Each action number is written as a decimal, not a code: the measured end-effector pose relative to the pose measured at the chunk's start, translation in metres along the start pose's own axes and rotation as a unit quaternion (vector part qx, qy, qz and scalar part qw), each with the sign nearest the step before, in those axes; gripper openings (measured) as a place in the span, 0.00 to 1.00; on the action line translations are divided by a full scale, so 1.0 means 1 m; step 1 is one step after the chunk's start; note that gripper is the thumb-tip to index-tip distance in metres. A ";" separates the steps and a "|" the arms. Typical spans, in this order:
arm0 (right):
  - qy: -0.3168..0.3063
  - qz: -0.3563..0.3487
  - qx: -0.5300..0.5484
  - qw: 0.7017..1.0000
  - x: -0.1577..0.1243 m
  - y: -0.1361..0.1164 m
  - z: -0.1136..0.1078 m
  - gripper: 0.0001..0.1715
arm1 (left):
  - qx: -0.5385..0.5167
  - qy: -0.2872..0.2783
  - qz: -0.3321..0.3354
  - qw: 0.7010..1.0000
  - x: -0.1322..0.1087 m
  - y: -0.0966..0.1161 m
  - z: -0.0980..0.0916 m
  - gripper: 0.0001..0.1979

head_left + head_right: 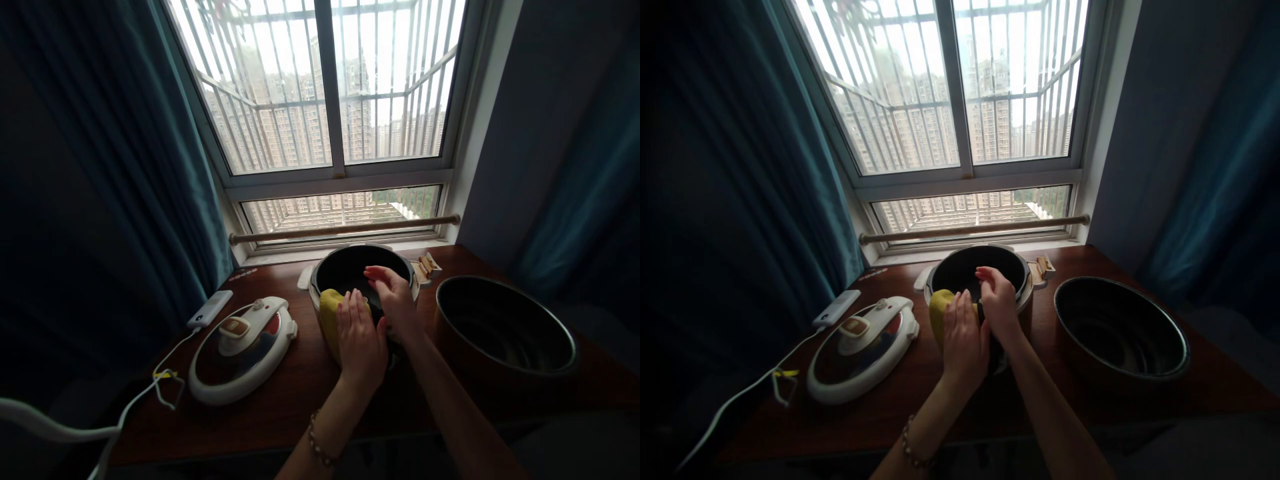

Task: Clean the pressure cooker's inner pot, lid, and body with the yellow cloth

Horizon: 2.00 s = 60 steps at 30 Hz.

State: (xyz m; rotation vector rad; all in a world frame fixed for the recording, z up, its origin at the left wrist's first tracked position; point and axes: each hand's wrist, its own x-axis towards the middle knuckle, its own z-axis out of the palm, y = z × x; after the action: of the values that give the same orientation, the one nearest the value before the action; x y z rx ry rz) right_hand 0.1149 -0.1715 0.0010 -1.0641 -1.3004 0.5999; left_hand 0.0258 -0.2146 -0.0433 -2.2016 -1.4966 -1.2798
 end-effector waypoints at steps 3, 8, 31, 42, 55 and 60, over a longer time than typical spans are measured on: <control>0.077 -0.080 -0.147 0.983 -0.008 0.015 -0.016 0.14 | 0.052 -0.024 0.040 0.998 -0.003 -0.009 0.008 0.21; 0.046 -0.163 -0.340 0.925 -0.025 0.031 -0.020 0.17 | 0.018 -0.092 0.136 0.986 0.006 -0.038 -0.009 0.17; 0.080 -0.263 -0.364 0.890 -0.024 0.044 -0.014 0.17 | -0.168 -0.213 -0.126 0.954 0.147 -0.153 0.028 0.14; 0.073 -0.280 -0.297 0.910 -0.023 0.049 -0.020 0.18 | -0.143 -0.249 -0.160 0.944 0.217 -0.138 0.101 0.15; 0.043 -0.296 -0.256 0.919 -0.023 0.051 -0.033 0.17 | -0.085 -0.279 -0.056 0.955 0.214 -0.156 0.080 0.11; 0.036 -0.288 -0.251 0.923 -0.026 0.051 -0.036 0.17 | -0.048 -0.208 -0.092 0.973 0.171 -0.163 0.038 0.13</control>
State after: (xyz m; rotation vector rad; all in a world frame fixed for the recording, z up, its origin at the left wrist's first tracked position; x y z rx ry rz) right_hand 0.1534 -0.1821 -0.0529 -1.0187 -1.6526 -0.2313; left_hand -0.0678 -0.0017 0.0104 -2.5657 -1.8586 -0.9918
